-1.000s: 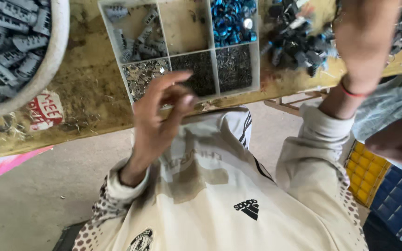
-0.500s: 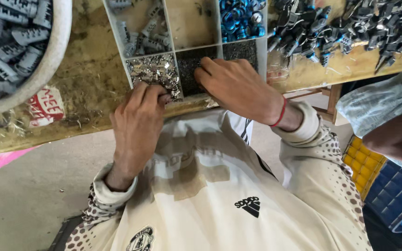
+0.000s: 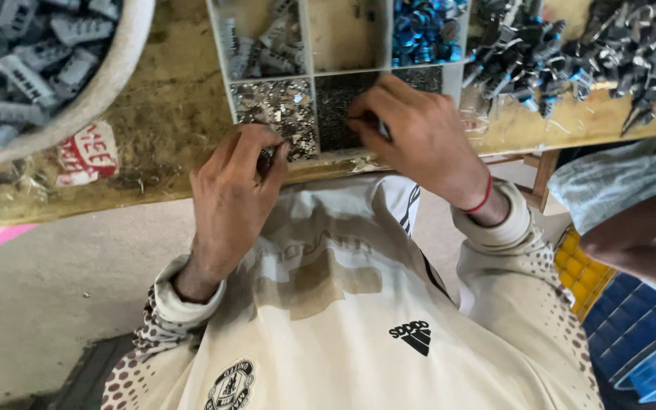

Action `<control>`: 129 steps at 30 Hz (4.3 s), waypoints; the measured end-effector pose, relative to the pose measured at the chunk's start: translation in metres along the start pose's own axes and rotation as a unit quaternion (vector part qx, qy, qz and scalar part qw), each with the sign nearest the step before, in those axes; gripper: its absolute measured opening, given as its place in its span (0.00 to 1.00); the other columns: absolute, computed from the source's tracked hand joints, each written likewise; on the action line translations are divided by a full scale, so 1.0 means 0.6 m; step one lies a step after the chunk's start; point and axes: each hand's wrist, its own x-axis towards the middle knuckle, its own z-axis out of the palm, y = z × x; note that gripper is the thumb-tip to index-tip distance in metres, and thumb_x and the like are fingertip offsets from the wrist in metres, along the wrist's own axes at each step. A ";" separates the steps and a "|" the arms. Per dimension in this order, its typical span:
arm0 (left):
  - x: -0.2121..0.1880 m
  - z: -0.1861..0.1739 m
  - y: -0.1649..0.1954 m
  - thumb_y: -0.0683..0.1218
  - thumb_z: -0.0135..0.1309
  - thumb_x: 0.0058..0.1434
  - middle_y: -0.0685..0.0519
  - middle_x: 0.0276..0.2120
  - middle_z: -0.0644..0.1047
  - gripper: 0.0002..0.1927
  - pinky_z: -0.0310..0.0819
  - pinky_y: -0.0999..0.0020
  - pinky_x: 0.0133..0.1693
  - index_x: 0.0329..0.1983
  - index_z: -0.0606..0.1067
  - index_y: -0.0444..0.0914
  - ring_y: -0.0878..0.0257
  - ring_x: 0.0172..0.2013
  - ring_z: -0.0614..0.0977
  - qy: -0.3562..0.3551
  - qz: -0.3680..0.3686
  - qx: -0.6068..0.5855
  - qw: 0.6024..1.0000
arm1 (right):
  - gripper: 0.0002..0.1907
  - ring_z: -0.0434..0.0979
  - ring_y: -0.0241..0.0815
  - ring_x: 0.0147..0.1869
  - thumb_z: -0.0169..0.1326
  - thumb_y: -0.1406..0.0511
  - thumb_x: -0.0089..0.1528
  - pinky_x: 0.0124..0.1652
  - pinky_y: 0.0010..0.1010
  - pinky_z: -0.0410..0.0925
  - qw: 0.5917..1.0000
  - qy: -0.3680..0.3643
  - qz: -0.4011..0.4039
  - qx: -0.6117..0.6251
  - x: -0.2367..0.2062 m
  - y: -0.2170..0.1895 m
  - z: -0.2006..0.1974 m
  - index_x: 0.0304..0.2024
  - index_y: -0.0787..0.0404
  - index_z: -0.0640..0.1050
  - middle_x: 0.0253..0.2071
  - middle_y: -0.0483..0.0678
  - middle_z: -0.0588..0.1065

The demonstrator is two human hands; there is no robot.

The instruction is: The person sits at a workbench and assembles small metal fittings by hand. They pick components from a compartment tray, press a blue insert into a metal body, and place completed assemblies onto a pile on the bench, repeating the cycle.

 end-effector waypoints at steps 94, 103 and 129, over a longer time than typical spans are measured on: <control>0.028 0.072 0.035 0.35 0.55 0.72 0.49 0.43 0.79 0.06 0.85 0.75 0.42 0.50 0.75 0.29 0.69 0.41 0.83 -0.149 -0.028 -0.434 0.888 | 0.07 0.78 0.33 0.39 0.65 0.74 0.61 0.38 0.22 0.73 0.942 0.084 0.142 0.292 -0.090 -0.016 0.015 0.40 0.67 0.80 0.45 0.50 0.77; 0.021 0.076 0.034 0.37 0.55 0.73 0.50 0.41 0.80 0.06 0.85 0.75 0.40 0.49 0.76 0.29 0.68 0.39 0.85 -0.140 -0.023 -0.456 0.879 | 0.07 0.78 0.32 0.41 0.65 0.74 0.62 0.41 0.22 0.72 0.925 0.087 0.141 0.342 -0.082 -0.024 0.013 0.41 0.68 0.80 0.46 0.50 0.76; 0.018 0.060 0.032 0.35 0.60 0.67 0.50 0.38 0.81 0.06 0.83 0.76 0.36 0.46 0.78 0.32 0.68 0.35 0.84 -0.104 -0.035 -0.424 0.899 | 0.17 0.84 0.42 0.44 0.71 0.74 0.59 0.42 0.29 0.75 0.983 0.168 0.004 0.066 -0.083 -0.033 0.042 0.46 0.66 0.79 0.49 0.53 0.78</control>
